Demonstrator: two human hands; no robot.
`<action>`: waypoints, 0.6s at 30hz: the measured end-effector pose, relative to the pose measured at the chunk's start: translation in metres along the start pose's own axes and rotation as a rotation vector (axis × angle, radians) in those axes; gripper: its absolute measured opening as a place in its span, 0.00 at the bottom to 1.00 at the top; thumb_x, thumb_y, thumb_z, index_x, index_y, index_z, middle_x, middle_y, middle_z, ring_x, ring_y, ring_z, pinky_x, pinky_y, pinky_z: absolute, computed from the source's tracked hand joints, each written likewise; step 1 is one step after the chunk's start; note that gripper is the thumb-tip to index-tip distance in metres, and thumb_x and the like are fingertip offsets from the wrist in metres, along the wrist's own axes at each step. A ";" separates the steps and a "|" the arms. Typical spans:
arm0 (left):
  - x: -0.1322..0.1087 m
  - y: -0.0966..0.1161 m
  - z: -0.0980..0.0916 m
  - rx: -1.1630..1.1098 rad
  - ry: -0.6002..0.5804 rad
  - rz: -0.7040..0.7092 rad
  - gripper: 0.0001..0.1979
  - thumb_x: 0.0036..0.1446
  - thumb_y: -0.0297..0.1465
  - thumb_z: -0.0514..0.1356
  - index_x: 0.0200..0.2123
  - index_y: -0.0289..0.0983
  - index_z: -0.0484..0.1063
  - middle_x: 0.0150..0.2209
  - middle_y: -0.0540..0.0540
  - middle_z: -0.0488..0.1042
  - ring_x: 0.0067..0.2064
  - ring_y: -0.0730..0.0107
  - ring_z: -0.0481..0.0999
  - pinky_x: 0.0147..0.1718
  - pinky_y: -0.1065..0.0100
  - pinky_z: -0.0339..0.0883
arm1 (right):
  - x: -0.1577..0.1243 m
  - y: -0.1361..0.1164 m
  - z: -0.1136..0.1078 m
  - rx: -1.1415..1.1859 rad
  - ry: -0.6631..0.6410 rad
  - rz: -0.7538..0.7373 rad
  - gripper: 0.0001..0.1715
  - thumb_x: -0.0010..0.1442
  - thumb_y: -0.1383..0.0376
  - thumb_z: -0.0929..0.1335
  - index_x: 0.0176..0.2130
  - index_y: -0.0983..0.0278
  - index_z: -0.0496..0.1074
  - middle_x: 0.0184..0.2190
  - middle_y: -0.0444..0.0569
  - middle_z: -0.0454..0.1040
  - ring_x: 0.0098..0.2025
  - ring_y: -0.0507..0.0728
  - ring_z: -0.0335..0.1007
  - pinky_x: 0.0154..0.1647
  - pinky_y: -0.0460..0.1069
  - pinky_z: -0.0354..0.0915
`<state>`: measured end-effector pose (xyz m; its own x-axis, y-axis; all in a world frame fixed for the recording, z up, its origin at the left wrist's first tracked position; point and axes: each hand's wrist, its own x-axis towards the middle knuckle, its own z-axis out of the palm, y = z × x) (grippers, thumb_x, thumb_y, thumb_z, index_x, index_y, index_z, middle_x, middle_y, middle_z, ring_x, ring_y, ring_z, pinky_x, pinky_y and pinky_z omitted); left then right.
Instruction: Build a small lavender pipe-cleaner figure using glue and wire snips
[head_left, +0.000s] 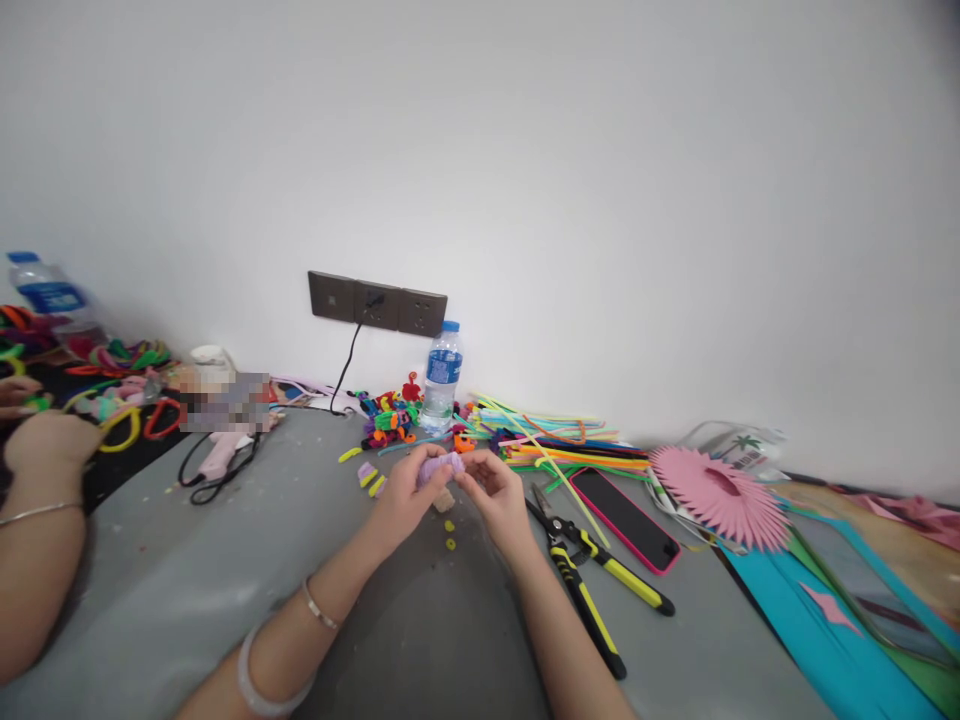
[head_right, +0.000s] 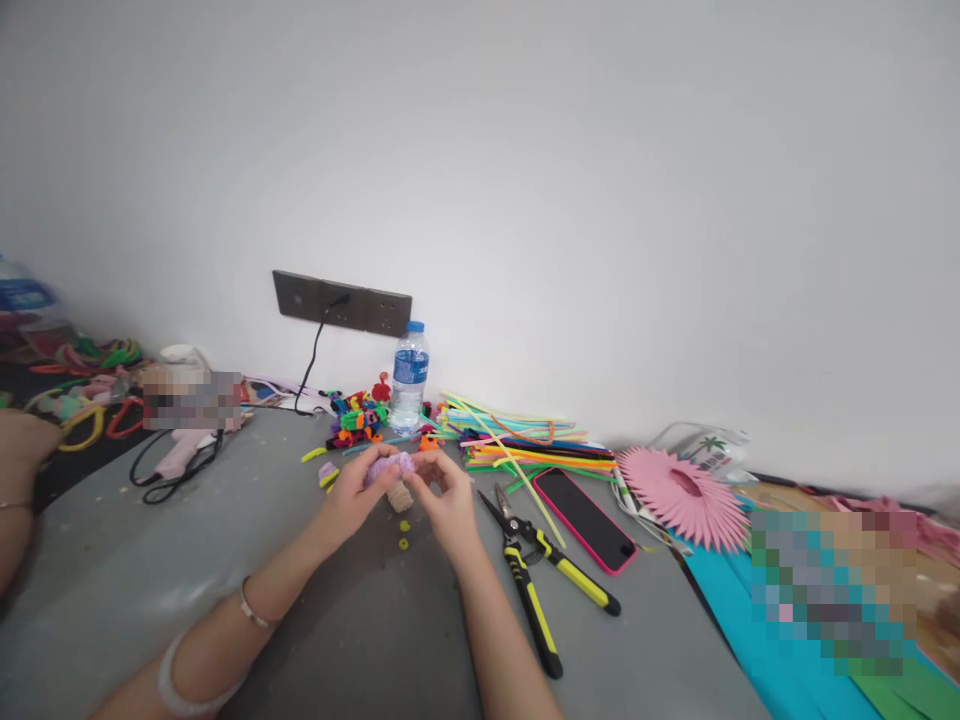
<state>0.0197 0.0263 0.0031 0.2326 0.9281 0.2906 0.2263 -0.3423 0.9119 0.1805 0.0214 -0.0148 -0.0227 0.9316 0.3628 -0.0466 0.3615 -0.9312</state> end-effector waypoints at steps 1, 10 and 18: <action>0.000 0.000 0.000 0.000 0.000 0.003 0.12 0.62 0.40 0.55 0.41 0.37 0.69 0.36 0.48 0.73 0.36 0.65 0.72 0.37 0.67 0.64 | 0.000 0.000 0.000 0.005 0.002 0.002 0.13 0.55 0.58 0.74 0.38 0.63 0.75 0.31 0.46 0.75 0.32 0.55 0.70 0.36 0.49 0.66; -0.004 -0.006 0.005 -0.174 0.036 0.003 0.17 0.65 0.45 0.51 0.43 0.38 0.68 0.36 0.47 0.72 0.33 0.68 0.69 0.33 0.69 0.64 | 0.001 -0.002 0.003 0.075 0.005 0.012 0.14 0.55 0.56 0.74 0.38 0.62 0.74 0.33 0.46 0.76 0.33 0.54 0.71 0.35 0.48 0.68; -0.002 -0.005 0.003 -0.140 -0.038 -0.057 0.18 0.64 0.45 0.52 0.36 0.37 0.70 0.28 0.51 0.70 0.29 0.71 0.67 0.28 0.72 0.60 | 0.001 -0.004 0.003 0.060 -0.025 0.005 0.14 0.55 0.57 0.74 0.39 0.61 0.74 0.32 0.46 0.76 0.33 0.55 0.72 0.36 0.49 0.68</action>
<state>0.0209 0.0261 -0.0031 0.2599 0.9382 0.2287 0.1062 -0.2631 0.9589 0.1778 0.0206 -0.0105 -0.0481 0.9318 0.3599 -0.1062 0.3535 -0.9294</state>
